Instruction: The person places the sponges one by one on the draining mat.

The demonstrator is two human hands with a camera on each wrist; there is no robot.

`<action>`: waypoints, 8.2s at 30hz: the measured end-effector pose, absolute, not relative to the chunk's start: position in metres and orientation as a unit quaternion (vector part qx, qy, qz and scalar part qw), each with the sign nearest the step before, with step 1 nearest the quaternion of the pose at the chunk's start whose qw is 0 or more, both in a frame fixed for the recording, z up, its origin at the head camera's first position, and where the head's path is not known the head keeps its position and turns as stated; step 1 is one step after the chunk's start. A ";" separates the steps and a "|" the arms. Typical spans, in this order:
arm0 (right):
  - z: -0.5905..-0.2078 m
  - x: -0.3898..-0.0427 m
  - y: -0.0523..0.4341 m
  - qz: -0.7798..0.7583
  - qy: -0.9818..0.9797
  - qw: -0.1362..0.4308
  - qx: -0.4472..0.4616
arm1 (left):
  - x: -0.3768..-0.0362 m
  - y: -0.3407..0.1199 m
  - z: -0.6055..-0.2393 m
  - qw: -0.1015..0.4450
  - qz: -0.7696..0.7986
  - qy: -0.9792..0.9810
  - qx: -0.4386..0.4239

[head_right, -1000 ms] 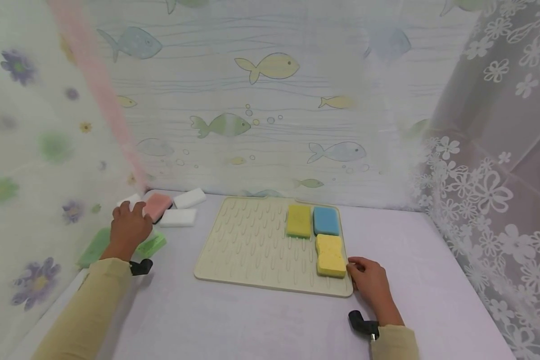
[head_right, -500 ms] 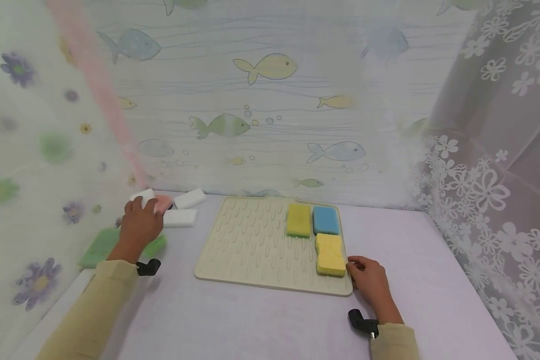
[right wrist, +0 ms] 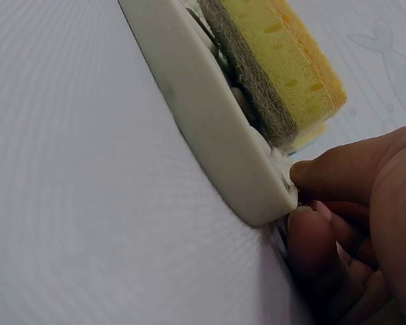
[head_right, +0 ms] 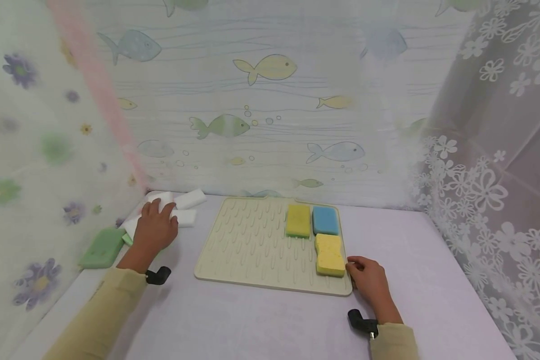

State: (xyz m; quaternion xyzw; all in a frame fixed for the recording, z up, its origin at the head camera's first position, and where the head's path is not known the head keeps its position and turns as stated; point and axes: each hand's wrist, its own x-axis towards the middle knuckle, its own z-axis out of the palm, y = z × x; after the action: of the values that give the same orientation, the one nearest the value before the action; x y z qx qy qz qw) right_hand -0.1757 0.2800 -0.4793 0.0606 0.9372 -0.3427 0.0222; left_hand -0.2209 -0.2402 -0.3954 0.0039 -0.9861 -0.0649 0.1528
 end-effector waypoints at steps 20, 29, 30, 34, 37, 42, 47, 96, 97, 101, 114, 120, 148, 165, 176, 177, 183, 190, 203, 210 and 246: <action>-0.481 -0.176 0.279 -0.353 0.933 0.027 0.065 | -0.203 -0.196 -0.396 0.189 -0.039 -0.980 -0.048; -0.483 -0.178 0.280 -0.362 0.929 0.031 0.068 | -0.196 -0.174 -0.398 0.188 -0.033 -0.980 -0.058; -0.484 -0.178 0.280 -0.363 0.929 0.032 0.068 | -0.195 -0.172 -0.397 0.188 -0.036 -0.980 -0.061; -0.484 -0.178 0.280 -0.362 0.929 0.032 0.068 | -0.192 -0.164 -0.399 0.190 -0.043 -0.978 -0.070; -0.483 -0.178 0.280 -0.356 0.932 0.032 0.065 | -0.190 -0.157 -0.399 0.191 -0.049 -0.978 -0.074; -0.481 -0.178 0.280 -0.356 0.931 0.039 0.067 | -0.188 -0.143 -0.401 0.188 -0.062 -0.977 -0.081; -0.481 -0.178 0.279 -0.358 0.931 0.037 0.064 | -0.186 -0.128 -0.403 0.188 -0.060 -0.976 -0.091; -0.481 -0.181 0.280 -0.366 0.928 0.037 0.065 | -0.178 -0.007 -0.435 0.101 -0.049 -0.980 -0.162; -0.481 -0.181 0.280 -0.367 0.927 0.037 0.063 | -0.178 -0.006 -0.436 0.098 -0.047 -0.981 -0.162; -0.481 -0.181 0.280 -0.370 0.926 0.036 0.063 | -0.177 0.001 -0.438 0.085 -0.042 -0.982 -0.161; -0.482 -0.182 0.282 -0.369 0.926 0.036 0.067 | -0.173 0.022 -0.437 0.054 -0.034 -0.984 -0.167; -0.482 -0.183 0.282 -0.369 0.927 0.036 0.066 | -0.170 0.032 -0.441 0.037 -0.027 -0.984 -0.173; -0.484 -0.183 0.282 -0.370 0.926 0.035 0.063 | -0.178 0.070 -0.460 0.062 0.010 -0.984 -0.169; -0.483 -0.184 0.282 -0.360 0.930 0.034 0.060 | -0.177 0.072 -0.461 0.028 0.012 -0.986 -0.166; -0.484 -0.185 0.283 -0.361 0.929 0.048 0.070 | -0.176 0.062 -0.459 0.008 0.012 -0.980 -0.200; -0.484 -0.185 0.283 -0.360 0.929 0.048 0.070 | -0.176 0.060 -0.460 0.007 0.009 -0.979 -0.202; -0.483 -0.185 0.282 -0.354 0.932 0.043 0.062 | -0.174 0.047 -0.455 0.005 -0.016 -0.980 -0.199; -0.483 -0.185 0.282 -0.361 0.930 0.045 0.063 | -0.172 0.026 -0.445 0.027 -0.034 -0.981 -0.189; -0.483 -0.183 0.282 -0.347 0.935 0.041 0.059 | -0.176 -0.018 -0.434 0.091 -0.044 -0.978 -0.183; -0.483 -0.183 0.283 -0.347 0.935 0.035 0.060 | -0.179 -0.043 -0.430 0.087 -0.057 -0.985 -0.136; -0.485 -0.180 0.283 -0.347 0.934 0.045 0.070 | -0.204 -0.166 -0.421 0.052 -0.014 -0.998 0.024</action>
State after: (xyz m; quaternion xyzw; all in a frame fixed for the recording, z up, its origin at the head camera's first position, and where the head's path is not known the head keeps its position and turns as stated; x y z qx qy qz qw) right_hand -0.1797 0.2830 -0.4853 0.0698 0.9343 -0.3466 0.0449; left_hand -0.2036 -0.1660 -0.4214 0.0239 -0.9983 -0.0142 0.0518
